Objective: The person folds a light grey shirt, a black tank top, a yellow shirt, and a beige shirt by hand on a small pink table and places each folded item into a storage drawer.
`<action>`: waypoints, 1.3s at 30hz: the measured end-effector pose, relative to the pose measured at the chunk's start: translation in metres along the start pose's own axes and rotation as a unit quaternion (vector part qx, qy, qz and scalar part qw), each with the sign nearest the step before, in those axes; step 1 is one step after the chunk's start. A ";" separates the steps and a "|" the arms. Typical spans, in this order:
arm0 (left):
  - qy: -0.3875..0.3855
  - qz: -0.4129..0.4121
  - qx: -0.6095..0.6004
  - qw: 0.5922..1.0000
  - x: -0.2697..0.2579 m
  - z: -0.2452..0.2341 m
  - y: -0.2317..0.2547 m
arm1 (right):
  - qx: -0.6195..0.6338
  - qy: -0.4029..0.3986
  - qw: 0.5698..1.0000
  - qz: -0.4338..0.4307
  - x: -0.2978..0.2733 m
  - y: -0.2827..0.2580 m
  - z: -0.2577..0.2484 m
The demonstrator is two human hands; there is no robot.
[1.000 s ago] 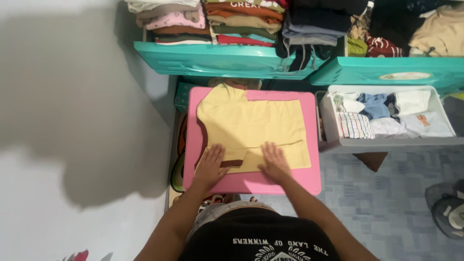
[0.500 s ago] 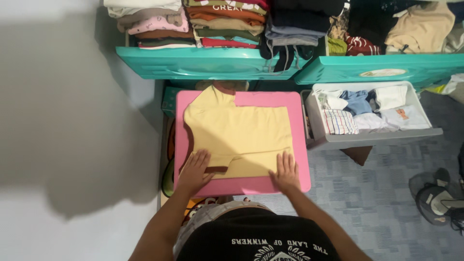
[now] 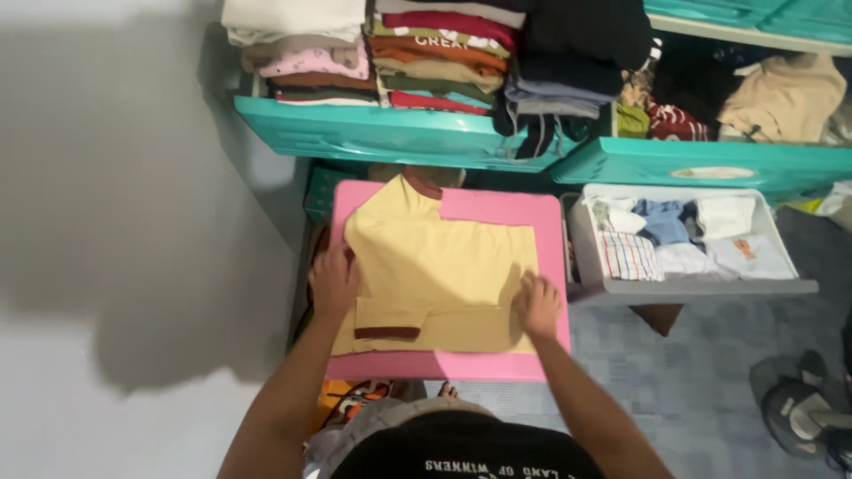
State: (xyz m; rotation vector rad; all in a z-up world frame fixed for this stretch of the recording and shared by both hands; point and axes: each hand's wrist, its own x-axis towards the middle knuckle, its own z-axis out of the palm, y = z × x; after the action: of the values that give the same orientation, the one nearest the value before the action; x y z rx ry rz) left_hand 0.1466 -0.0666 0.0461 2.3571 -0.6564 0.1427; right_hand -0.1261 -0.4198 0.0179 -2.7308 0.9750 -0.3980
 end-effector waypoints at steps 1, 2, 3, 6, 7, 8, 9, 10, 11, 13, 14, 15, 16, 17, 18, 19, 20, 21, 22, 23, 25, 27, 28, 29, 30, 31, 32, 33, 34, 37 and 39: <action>-0.017 -0.049 -0.026 0.998 0.025 0.007 -0.007 | 0.033 0.006 0.999 -0.027 0.027 0.002 0.002; -0.014 -0.059 -0.016 0.998 0.047 0.017 -0.015 | 0.066 0.012 0.996 -0.054 0.055 0.003 0.005; -0.011 -0.069 -0.006 0.998 0.067 0.031 -0.021 | 0.085 0.006 0.994 -0.060 0.078 0.003 0.007; -0.044 -0.134 -0.045 0.989 0.108 0.068 -0.040 | 0.109 -0.006 0.991 -0.072 0.126 -0.002 0.016; -0.075 -0.166 -0.055 0.982 0.117 0.081 -0.042 | 0.113 -0.009 0.991 -0.077 0.138 -0.005 0.019; -0.108 -0.198 -0.065 0.972 0.122 0.090 -0.044 | 0.114 -0.010 0.991 -0.076 0.145 -0.006 0.021; -0.109 -0.198 -0.064 0.972 0.124 0.098 -0.046 | 0.117 -0.037 0.989 -0.083 0.150 -0.007 0.022; -0.096 -0.192 -0.031 0.976 0.125 0.104 -0.046 | 0.120 -0.064 0.987 -0.090 0.155 -0.007 0.022; -0.083 -0.185 0.001 0.979 0.127 0.108 -0.045 | 0.121 -0.065 0.987 -0.088 0.157 -0.008 0.022; -0.122 -0.205 -0.014 0.971 0.128 0.111 -0.040 | 0.037 -0.200 0.975 0.086 0.158 -0.008 0.023; -0.159 -0.225 -0.028 0.961 0.126 0.108 -0.038 | 0.037 -0.203 0.975 0.087 0.160 -0.008 0.024; -0.162 -0.227 -0.027 0.960 0.126 0.103 -0.036 | 0.024 -0.192 0.977 0.085 0.162 -0.006 0.026; -0.193 -0.220 -0.045 0.955 0.126 0.099 -0.034 | 0.011 -0.181 0.980 0.083 0.161 -0.001 0.027; -0.223 -0.213 -0.062 0.949 0.124 0.094 -0.031 | 0.011 -0.185 0.979 0.085 0.159 0.004 0.028; -0.226 -0.213 -0.063 0.948 0.124 0.089 -0.030 | 0.026 -0.149 0.988 0.029 0.158 0.011 0.026; -0.225 -0.193 -0.107 0.949 0.124 0.083 -0.032 | 0.041 -0.111 0.993 -0.026 0.155 0.017 0.026; -0.222 -0.173 -0.151 0.948 0.122 0.077 -0.034 | 0.040 -0.112 0.993 -0.025 0.149 0.021 0.025; -0.224 -0.173 -0.152 0.947 0.117 0.070 -0.036 | 0.073 -0.075 0.994 -0.025 0.140 0.027 0.022; -0.191 -0.141 -0.239 0.941 0.109 0.061 -0.037 | 0.106 -0.036 0.993 -0.027 0.132 0.031 0.018; -0.157 -0.108 -0.325 0.926 0.100 0.055 -0.034 | 0.105 -0.035 0.994 -0.025 0.123 0.035 0.013; -0.134 -0.076 -0.295 0.943 0.078 0.032 -0.028 | 0.162 -0.045 0.986 -0.005 0.105 0.040 0.004; -0.111 -0.044 -0.264 0.957 0.055 0.005 -0.018 | 0.176 -0.064 0.982 0.016 0.087 0.044 -0.004; -0.120 0.018 -0.206 0.971 0.046 -0.009 -0.013 | 0.190 -0.084 0.978 0.039 0.079 0.046 -0.007; -0.128 0.079 -0.147 0.978 0.037 -0.021 -0.008 | 0.189 -0.083 0.978 0.040 0.071 0.045 -0.008; -0.128 0.080 -0.147 0.978 0.029 -0.030 -0.002 | 0.183 -0.070 0.980 0.037 0.066 0.045 -0.008; -0.186 0.044 -0.091 0.977 0.020 -0.036 0.004 | 0.176 -0.058 0.982 0.034 0.060 0.043 -0.007; -0.242 0.007 -0.032 0.970 0.011 -0.042 0.008 | 0.176 -0.057 0.982 0.034 0.055 0.042 -0.007; -0.242 0.007 -0.032 0.970 0.005 -0.044 0.010 | 0.169 -0.072 0.982 0.049 0.048 0.041 -0.008; -0.240 -0.007 -0.030 0.970 0.000 -0.043 0.011 | 0.162 -0.088 0.981 0.062 0.043 0.040 -0.008; -0.224 -0.013 -0.013 0.974 -0.011 -0.036 0.000 | 0.145 -0.105 0.982 0.062 0.027 0.039 -0.012; -0.212 -0.003 0.000 0.977 -0.017 -0.028 -0.010 | 0.164 -0.084 0.982 0.047 0.023 0.039 -0.013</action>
State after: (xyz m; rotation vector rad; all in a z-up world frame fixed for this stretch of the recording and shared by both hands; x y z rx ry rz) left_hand 0.1387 -0.0349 0.0564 2.4081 -0.8465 -0.3733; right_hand -0.1356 -0.4652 0.0227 -2.3704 0.8991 -0.2776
